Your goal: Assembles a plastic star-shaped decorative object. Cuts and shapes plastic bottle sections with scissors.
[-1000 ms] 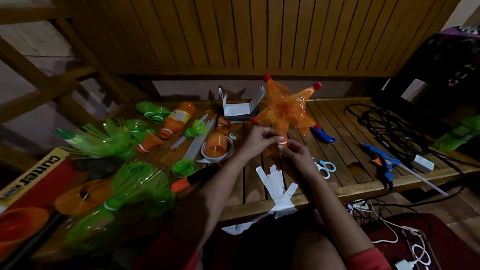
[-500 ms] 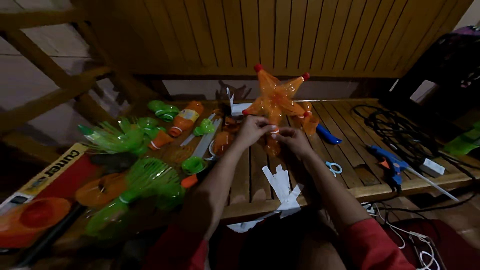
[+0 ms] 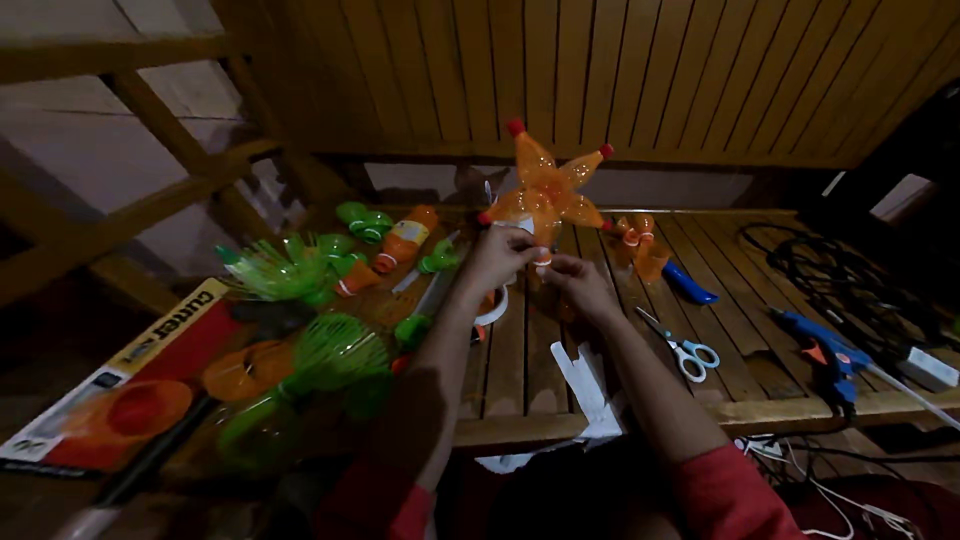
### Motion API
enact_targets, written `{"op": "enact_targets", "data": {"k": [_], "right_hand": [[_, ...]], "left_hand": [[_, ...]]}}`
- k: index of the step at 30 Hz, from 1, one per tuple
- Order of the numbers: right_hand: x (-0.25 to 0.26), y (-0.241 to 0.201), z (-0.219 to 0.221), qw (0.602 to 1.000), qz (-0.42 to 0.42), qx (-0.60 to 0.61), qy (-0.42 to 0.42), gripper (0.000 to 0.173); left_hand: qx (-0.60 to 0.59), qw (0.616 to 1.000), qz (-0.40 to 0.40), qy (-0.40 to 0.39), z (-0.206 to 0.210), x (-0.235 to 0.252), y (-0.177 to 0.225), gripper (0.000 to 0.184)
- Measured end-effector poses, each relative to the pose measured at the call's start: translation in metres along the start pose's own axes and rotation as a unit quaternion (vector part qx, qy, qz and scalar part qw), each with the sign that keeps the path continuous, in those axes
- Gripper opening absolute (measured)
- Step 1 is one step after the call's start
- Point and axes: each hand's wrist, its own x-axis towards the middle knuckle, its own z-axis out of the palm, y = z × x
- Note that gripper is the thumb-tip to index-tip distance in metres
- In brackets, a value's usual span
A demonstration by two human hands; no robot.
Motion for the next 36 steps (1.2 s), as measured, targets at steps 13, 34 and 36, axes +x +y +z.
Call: {"op": "enact_targets", "data": {"k": [13, 34, 36], "right_hand": [[-0.019, -0.006, -0.009, 0.999, 0.013, -0.028, 0.033, 0.034], [-0.027, -0.003, -0.038, 0.986, -0.093, -0.044, 0.133, 0.027], [-0.022, -0.001, -0.038, 0.983, -0.110, -0.015, 0.145, 0.025]], "left_hand": [[-0.046, 0.998, 0.029, 0.042, 0.023, -0.008, 0.009, 0.018], [-0.034, 0.999, -0.001, 0.007, 0.004, -0.004, -0.006, 0.016], [-0.064, 0.998, 0.000, 0.012, 0.005, -0.003, -0.006, 0.017]]}}
